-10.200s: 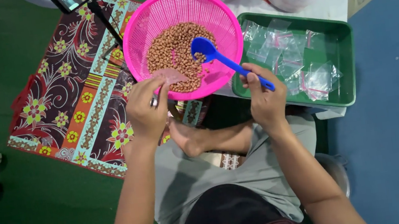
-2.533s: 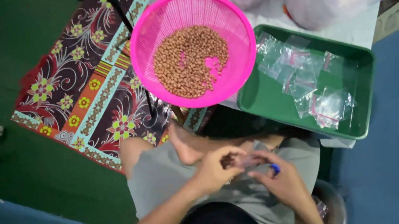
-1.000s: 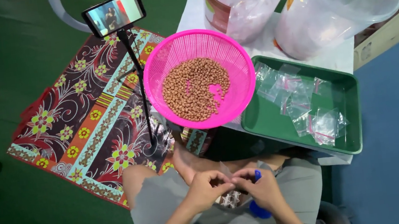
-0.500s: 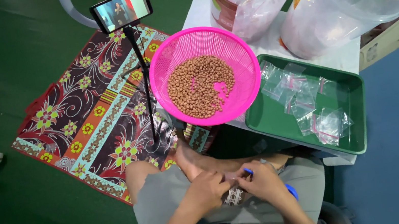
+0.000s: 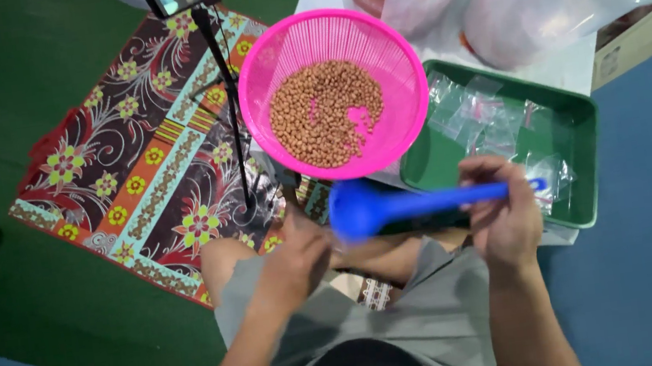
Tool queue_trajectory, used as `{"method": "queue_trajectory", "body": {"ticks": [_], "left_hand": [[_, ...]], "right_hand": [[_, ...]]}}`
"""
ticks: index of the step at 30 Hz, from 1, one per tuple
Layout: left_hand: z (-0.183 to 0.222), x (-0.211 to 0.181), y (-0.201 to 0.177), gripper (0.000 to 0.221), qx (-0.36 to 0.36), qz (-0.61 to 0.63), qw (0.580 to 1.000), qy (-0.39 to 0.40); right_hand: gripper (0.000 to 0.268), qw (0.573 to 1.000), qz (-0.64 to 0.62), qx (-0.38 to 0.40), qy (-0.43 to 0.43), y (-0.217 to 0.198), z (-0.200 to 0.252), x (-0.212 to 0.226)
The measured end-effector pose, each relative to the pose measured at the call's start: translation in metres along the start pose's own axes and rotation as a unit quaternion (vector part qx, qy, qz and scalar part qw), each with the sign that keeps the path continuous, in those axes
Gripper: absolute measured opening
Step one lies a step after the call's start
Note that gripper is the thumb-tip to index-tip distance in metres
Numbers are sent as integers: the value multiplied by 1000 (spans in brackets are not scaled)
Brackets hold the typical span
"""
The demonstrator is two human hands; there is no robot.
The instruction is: Packaging small peanuts into plastic bags using a spoon
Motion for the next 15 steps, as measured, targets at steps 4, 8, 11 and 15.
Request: {"method": "queue_trajectory", "body": {"ticks": [4, 8, 11, 15], "left_hand": [[3, 5, -2, 13, -119, -19, 993, -1], [10, 14, -1, 13, -150, -67, 986, 3], [6, 6, -17, 10, -149, -44, 988, 4], [-6, -9, -43, 8, -183, 13, 983, 6]], "right_hand": [[58, 999, 23, -31, 11, 13, -22, -6], [33, 940, 287, 31, -180, 31, -36, -29], [25, 819, 462, 81, -332, 39, -40, -50], [20, 774, 493, 128, -376, 45, -36, -61]]}}
Point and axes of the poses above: each hand's wrist, its own z-axis away from the middle knuckle, its own y-axis out of the palm, x = y × z, the point moved 1 cm from there along -z, towards the middle knuckle, and after that the axes turned 2 degrees about x, right-handed, at the moved point
